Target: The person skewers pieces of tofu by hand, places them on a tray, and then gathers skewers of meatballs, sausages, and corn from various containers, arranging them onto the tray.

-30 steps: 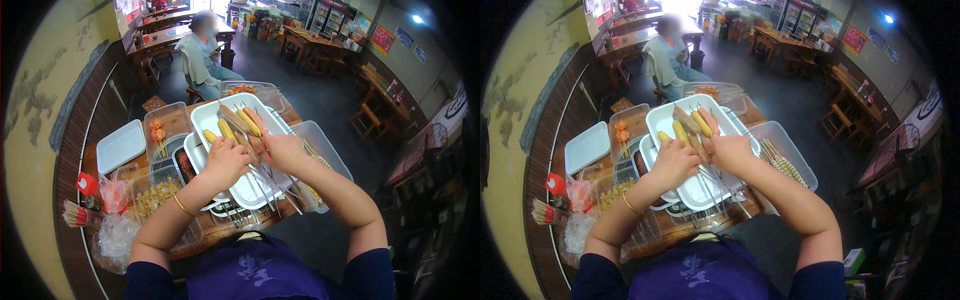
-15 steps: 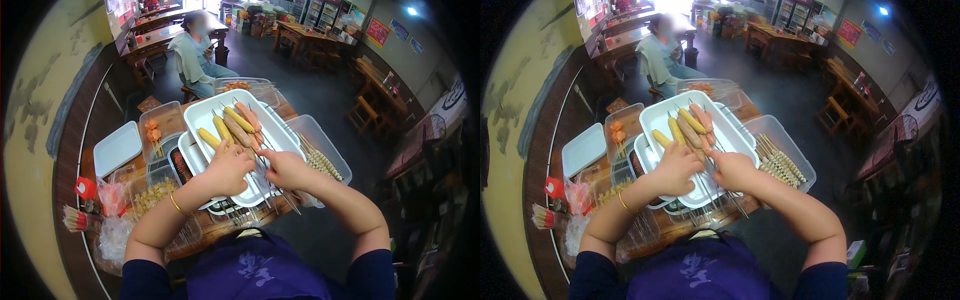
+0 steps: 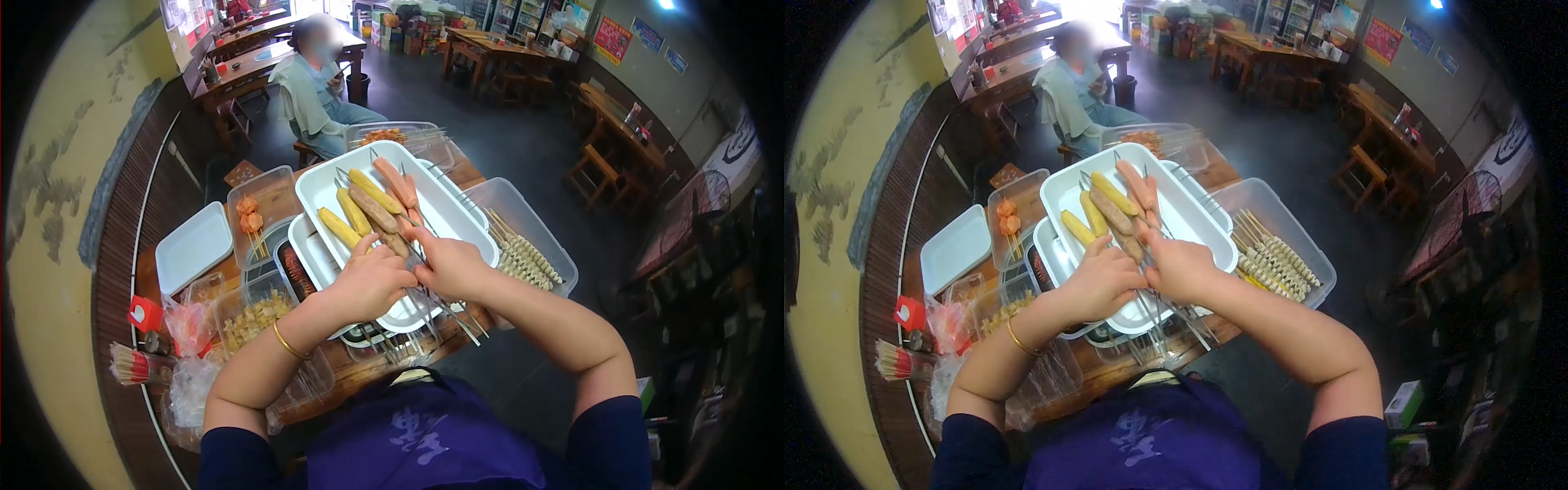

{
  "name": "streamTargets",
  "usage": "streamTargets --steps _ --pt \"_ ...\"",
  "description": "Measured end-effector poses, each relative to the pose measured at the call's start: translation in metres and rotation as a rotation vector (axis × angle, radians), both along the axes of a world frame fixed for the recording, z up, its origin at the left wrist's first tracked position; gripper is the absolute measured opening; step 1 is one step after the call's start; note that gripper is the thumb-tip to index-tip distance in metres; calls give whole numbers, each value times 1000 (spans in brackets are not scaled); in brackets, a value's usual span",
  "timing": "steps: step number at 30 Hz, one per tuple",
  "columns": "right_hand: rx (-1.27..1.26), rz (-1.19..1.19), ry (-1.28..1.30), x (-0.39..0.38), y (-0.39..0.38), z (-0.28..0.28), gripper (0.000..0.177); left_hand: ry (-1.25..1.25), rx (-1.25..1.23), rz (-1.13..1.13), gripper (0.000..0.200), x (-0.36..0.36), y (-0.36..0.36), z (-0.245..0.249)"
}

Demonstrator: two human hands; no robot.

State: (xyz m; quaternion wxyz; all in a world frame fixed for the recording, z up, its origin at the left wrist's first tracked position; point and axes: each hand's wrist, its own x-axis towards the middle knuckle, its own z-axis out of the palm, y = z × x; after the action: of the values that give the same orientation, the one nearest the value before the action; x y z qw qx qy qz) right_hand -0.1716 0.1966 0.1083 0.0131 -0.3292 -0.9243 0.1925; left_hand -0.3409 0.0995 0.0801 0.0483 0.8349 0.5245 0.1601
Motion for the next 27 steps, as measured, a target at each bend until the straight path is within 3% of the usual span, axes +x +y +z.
streamTargets --steps 11,14,17,21,27 --pt "83 17 156 11 31 5 40 -57 -74 -15 23 -7 -7 9" --pt "109 52 115 14 29 -4 39 -115 32 -14 19 -4 -9 12" --pt "74 44 116 9 19 -11 44 -214 47 -77 18 0 -6 15" --pt "-31 41 110 3 5 -10 59 -142 -53 -14 10 9 -2 18" --pt "-186 30 230 6 15 -31 64 -182 6 16 8 11 -6 10"
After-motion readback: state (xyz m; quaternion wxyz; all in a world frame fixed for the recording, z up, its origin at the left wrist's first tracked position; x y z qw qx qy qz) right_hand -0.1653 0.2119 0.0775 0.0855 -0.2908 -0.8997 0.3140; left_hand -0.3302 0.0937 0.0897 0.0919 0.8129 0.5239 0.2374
